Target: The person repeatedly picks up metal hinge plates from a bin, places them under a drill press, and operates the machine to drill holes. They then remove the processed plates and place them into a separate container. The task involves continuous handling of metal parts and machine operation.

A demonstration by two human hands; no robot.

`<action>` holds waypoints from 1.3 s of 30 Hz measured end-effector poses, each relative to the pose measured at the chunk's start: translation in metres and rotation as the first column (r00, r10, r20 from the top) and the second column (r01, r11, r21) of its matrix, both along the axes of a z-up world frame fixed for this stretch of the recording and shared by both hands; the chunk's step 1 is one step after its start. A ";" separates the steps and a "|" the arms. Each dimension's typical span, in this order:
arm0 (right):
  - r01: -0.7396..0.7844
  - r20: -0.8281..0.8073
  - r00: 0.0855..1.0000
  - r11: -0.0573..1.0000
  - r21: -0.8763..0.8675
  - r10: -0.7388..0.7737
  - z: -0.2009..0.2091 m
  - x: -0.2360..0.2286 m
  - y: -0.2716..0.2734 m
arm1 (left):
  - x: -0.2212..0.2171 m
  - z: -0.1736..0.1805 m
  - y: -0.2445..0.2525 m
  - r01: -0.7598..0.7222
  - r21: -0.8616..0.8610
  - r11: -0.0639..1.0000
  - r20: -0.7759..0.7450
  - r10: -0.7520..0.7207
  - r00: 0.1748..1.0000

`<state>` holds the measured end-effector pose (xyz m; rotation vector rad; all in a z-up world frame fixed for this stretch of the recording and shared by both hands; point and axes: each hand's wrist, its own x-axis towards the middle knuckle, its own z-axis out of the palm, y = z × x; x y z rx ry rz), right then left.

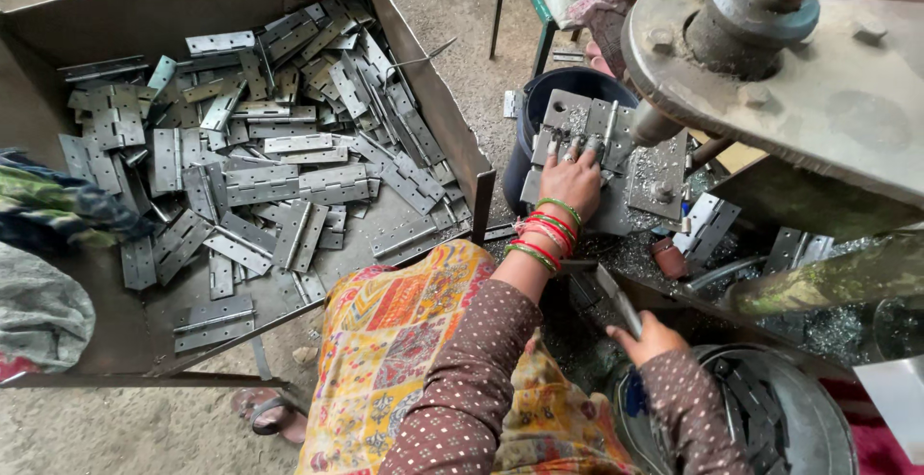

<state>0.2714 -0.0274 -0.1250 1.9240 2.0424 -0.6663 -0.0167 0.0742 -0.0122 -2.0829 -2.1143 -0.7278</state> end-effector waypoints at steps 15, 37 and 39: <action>0.161 -0.139 0.980 0.981 0.109 -0.145 0.059 -0.019 -0.026 | 0.005 0.015 -0.038 0.076 -0.125 0.989 0.053 -0.070 0.996; 0.274 -0.467 0.883 0.859 0.434 -0.046 0.115 -0.044 -0.053 | 0.025 0.050 -0.084 0.070 0.218 0.973 -0.143 -0.039 0.989; 0.263 -0.469 0.883 0.846 0.463 -0.017 0.115 -0.042 -0.046 | 0.020 0.042 -0.076 0.057 0.125 0.991 -0.167 -0.036 0.985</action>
